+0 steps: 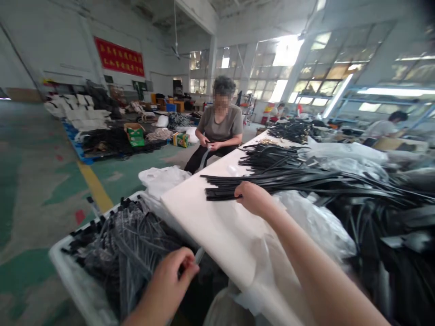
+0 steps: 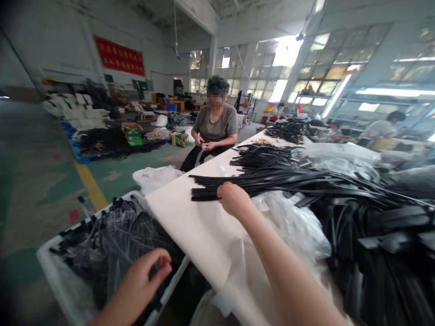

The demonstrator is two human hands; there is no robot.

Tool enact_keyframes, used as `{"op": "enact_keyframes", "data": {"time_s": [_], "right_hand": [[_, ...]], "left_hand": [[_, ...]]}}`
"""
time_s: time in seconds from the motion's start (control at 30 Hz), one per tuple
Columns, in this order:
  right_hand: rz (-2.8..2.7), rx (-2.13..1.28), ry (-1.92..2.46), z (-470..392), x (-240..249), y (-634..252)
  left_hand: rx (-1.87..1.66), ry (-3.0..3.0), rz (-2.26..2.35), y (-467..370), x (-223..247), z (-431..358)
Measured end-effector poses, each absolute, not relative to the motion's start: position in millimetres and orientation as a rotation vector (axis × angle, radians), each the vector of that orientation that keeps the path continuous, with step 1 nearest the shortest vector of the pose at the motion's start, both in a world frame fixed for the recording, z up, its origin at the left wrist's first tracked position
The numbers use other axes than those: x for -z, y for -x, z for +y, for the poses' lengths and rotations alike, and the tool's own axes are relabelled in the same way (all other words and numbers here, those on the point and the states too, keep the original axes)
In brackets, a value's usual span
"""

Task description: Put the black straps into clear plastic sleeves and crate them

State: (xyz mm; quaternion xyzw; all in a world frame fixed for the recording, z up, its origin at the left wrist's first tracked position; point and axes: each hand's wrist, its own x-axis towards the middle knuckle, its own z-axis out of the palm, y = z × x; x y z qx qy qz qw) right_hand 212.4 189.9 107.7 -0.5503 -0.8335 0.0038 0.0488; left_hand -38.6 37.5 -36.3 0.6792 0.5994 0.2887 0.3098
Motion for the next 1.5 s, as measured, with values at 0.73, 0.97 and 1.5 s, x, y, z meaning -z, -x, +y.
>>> {"op": "enact_keyframes", "data": {"time_s": [0.73, 0.97, 1.5], "right_hand": [[-2.652, -1.912, 0.749, 130.1, -79.8, -152.1], [-2.588, -1.443, 0.912, 154.8, -84.1, -173.6], [-2.696, -1.466, 1.004, 113.3, -99.5, -162.0]], "left_hand": [[-0.85, -1.098, 1.42, 95.8, -20.5, -16.5], [-0.878, -1.037, 1.45, 136.6, -24.2, -41.7], [-1.836, -0.497, 1.688, 170.1, -15.5, -30.7]]}}
